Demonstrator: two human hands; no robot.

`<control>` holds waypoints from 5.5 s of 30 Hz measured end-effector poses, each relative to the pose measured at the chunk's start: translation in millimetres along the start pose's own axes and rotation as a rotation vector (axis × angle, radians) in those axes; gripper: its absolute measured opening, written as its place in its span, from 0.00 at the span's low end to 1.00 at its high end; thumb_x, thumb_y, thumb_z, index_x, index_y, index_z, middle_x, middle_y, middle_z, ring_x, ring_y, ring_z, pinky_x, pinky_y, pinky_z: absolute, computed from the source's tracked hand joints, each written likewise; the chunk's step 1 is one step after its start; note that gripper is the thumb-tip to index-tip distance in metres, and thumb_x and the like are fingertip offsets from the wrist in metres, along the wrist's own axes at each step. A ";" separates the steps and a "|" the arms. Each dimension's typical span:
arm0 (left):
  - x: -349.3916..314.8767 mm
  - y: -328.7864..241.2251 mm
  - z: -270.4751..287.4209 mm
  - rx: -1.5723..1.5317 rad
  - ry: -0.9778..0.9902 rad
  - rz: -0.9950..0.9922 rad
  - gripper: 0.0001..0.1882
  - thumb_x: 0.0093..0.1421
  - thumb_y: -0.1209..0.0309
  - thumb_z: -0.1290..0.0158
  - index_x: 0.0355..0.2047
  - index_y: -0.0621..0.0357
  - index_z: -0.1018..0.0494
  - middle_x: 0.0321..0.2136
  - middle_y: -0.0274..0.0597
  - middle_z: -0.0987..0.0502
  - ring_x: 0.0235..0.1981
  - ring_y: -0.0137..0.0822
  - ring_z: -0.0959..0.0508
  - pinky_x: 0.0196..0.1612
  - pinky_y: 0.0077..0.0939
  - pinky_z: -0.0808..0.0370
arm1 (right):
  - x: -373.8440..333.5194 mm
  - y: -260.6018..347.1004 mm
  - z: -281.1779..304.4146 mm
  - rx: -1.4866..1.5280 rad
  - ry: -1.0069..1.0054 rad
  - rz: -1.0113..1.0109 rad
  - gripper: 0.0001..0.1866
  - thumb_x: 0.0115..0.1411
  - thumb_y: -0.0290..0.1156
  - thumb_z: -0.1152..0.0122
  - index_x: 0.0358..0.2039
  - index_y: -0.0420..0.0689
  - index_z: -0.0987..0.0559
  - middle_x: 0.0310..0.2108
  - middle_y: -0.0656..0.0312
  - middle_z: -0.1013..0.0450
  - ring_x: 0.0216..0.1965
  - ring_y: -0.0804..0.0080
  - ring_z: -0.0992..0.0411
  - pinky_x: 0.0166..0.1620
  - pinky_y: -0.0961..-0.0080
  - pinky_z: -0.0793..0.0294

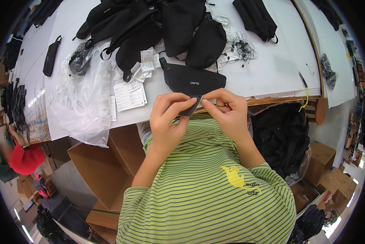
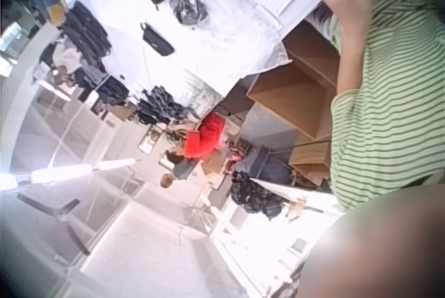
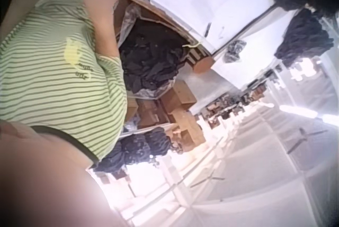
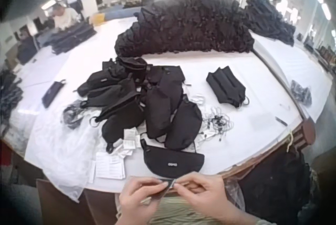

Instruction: Attaching labels and finishing components to small black soft goods/bags on a factory workbench.

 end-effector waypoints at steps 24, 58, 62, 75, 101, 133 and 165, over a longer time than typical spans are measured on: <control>-18.9 47.6 -39.4 -0.545 0.409 0.526 0.05 0.62 0.74 0.49 0.32 0.62 0.31 0.26 0.33 0.30 0.25 0.21 0.30 0.29 0.15 0.33 | -4.1 -38.0 -30.9 0.295 0.449 -0.216 0.08 0.58 0.32 0.38 0.33 0.41 0.24 0.13 0.73 0.37 0.14 0.89 0.45 0.19 0.85 0.49; 9.2 30.8 16.4 -0.356 0.216 0.573 0.13 0.50 0.80 0.44 0.38 0.64 0.20 0.21 0.32 0.29 0.22 0.21 0.35 0.29 0.15 0.37 | 5.5 15.0 -18.1 -0.087 0.259 -0.095 0.04 0.53 0.29 0.36 0.26 0.42 0.20 0.12 0.67 0.33 0.14 0.84 0.40 0.19 0.83 0.44; 9.9 27.9 16.2 -0.233 0.242 0.547 0.11 0.49 0.77 0.41 0.35 0.55 0.18 0.17 0.30 0.32 0.22 0.21 0.36 0.27 0.15 0.40 | 5.9 34.2 -32.7 -0.285 0.302 0.089 0.04 0.53 0.31 0.38 0.27 0.46 0.20 0.12 0.64 0.34 0.13 0.74 0.38 0.19 0.78 0.42; 13.4 26.4 60.3 -0.552 -0.274 0.413 0.03 0.61 0.77 0.49 0.34 0.65 0.29 0.33 0.45 0.23 0.30 0.28 0.25 0.35 0.18 0.32 | 27.9 20.6 -10.3 0.635 0.231 -0.074 0.06 0.58 0.24 0.43 0.36 0.42 0.29 0.27 0.68 0.32 0.29 0.84 0.35 0.32 0.88 0.40; 32.4 -13.0 30.3 -0.311 0.143 0.422 0.02 0.53 0.79 0.43 0.27 0.61 0.25 0.10 0.21 0.46 0.14 0.14 0.49 0.18 0.15 0.55 | 25.8 29.0 -29.6 0.587 0.232 -0.112 0.04 0.52 0.24 0.33 0.27 0.39 0.19 0.23 0.65 0.23 0.17 0.88 0.34 0.19 0.90 0.39; 20.8 44.5 -26.0 -0.539 0.878 0.245 0.12 0.55 0.77 0.56 0.38 0.62 0.27 0.38 0.44 0.25 0.43 0.38 0.27 0.51 0.30 0.33 | 27.7 43.5 -28.3 0.695 0.399 0.111 0.16 0.57 0.36 0.36 0.23 0.41 0.32 0.19 0.61 0.32 0.18 0.77 0.35 0.23 0.84 0.37; -39.9 77.0 -11.4 -0.368 0.737 0.346 0.18 0.53 0.62 0.39 0.35 0.65 0.26 0.25 0.41 0.22 0.27 0.33 0.26 0.35 0.28 0.29 | 50.4 8.2 11.0 1.698 0.460 -0.022 0.10 0.68 0.31 0.54 0.27 0.48 0.38 0.21 0.70 0.35 0.19 0.83 0.37 0.23 0.88 0.37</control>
Point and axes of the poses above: each hand's wrist, its own x-axis towards the middle knuckle, its own z-axis out of the back of the hand, y = z × x, the point moved 9 cm from there along x, towards the middle knuckle
